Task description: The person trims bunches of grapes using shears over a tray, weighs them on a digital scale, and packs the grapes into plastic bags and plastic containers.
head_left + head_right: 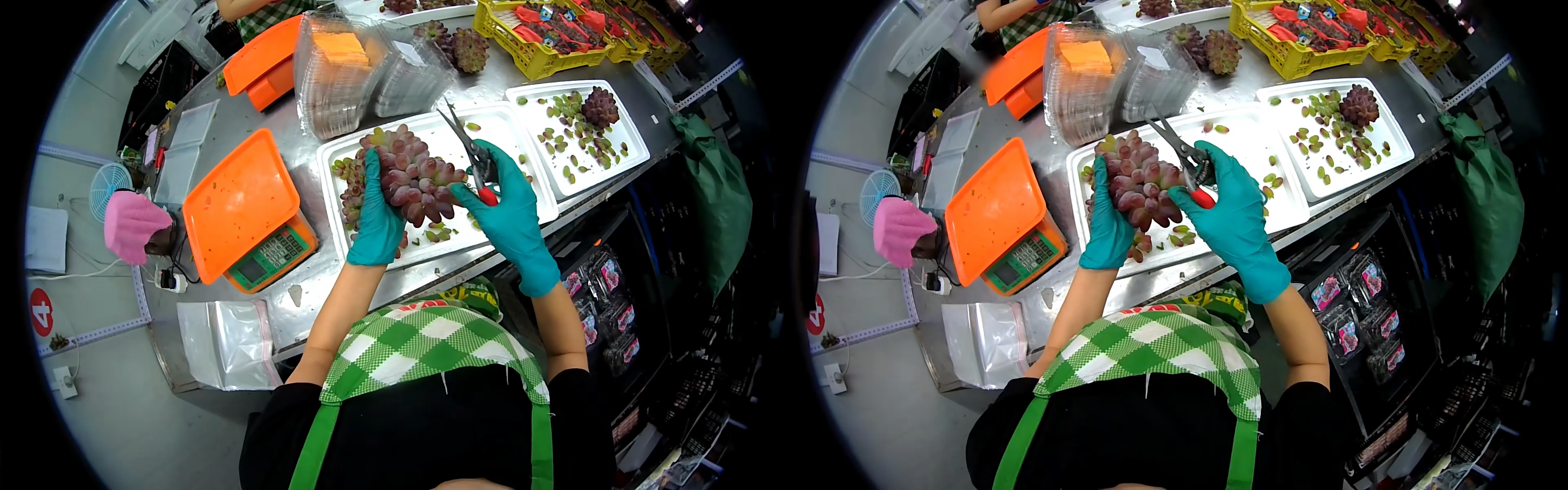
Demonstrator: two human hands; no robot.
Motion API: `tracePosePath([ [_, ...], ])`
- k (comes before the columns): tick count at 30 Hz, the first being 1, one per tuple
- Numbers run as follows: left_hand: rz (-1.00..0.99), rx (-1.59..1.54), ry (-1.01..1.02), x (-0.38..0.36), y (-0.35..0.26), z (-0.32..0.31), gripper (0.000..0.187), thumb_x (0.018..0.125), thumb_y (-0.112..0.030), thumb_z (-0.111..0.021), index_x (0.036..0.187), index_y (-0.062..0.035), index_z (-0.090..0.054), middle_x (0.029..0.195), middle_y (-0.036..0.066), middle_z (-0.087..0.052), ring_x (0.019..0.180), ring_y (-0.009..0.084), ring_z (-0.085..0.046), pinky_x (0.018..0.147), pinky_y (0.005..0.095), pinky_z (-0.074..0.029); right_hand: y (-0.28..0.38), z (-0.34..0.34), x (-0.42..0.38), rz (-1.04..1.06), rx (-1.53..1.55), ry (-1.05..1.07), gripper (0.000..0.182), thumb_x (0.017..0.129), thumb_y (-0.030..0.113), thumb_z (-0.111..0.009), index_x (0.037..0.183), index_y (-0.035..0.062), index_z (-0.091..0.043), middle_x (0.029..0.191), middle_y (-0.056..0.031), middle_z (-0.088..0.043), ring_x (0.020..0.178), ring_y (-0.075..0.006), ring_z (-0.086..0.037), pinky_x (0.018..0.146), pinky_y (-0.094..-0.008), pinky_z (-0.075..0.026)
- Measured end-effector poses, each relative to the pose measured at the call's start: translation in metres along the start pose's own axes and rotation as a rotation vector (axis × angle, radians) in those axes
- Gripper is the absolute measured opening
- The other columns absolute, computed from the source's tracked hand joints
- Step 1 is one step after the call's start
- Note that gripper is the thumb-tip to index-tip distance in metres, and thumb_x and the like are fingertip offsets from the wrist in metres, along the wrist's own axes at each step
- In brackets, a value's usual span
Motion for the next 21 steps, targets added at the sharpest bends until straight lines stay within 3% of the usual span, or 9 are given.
tracePosePath([
  [3,0.048,-0.028,-0.023,-0.004,-0.002,-0.014,0.05,0.083,-0.044,-0.049,0.117,-0.0082,-0.042,0.106,0.01,-0.055,0.088,0.0169,-0.058,0.063,0.0229,-0.053,0.0,-0.009,0.008,0.069,-0.131,-0.005,0.063,0.064,0.033,-0.073,0.112,0.0034,-0.046,0.083,-0.0105,-0.054,0.075,-0.0245,-0.052,0.068,-0.0365,-0.042],
  [6,0.079,-0.043,-0.007,-0.004,0.005,-0.01,0.053,0.084,-0.044,-0.047,0.12,-0.0064,-0.039,0.114,0.011,-0.051,0.1,0.0222,-0.054,0.077,0.0302,-0.05,0.007,-0.012,0.013,0.106,-0.337,0.084,0.061,0.063,0.035,-0.072,0.11,0.0053,-0.047,0.082,-0.0096,-0.053,0.074,-0.0247,-0.052,0.067,-0.0366,-0.041],
  [8,0.076,-0.014,-0.016,-0.005,0.006,-0.008,0.054,0.084,-0.045,-0.046,0.121,-0.006,-0.038,0.117,0.011,-0.049,0.104,0.024,-0.052,0.081,0.0327,-0.049,0.002,-0.013,0.013,0.108,-0.318,0.075,0.059,0.064,0.034,-0.072,0.109,0.0065,-0.048,0.082,-0.0096,-0.054,0.074,-0.0249,-0.052,0.066,-0.0368,-0.042],
  [17,-0.004,0.043,0.075,-0.006,-0.001,-0.014,0.057,0.084,-0.049,-0.043,0.122,-0.0068,-0.037,0.115,0.009,-0.05,0.102,0.0217,-0.053,0.08,0.0316,-0.05,-0.031,-0.001,0.006,-0.127,-0.106,0.014,0.06,0.067,0.03,-0.07,0.114,0.0024,-0.045,0.091,-0.0124,-0.055,0.083,-0.0252,-0.054,0.073,-0.0352,-0.044],
  [21,0.008,0.039,0.003,-0.004,-0.004,-0.005,0.056,0.083,-0.05,-0.044,0.12,-0.0083,-0.039,0.113,0.009,-0.051,0.099,0.0203,-0.054,0.077,0.0309,-0.051,-0.068,0.001,-0.002,-0.236,-0.443,0.026,0.062,0.068,0.035,-0.068,0.114,0.0003,-0.045,0.092,-0.0138,-0.055,0.082,-0.0265,-0.055,0.073,-0.0373,-0.043],
])
Point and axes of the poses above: each hand's wrist, its own x-axis towards the middle knuckle, its own z-axis out of the back of the hand, y = z × x, the point moved 2 cm from there along x, towards the middle knuckle
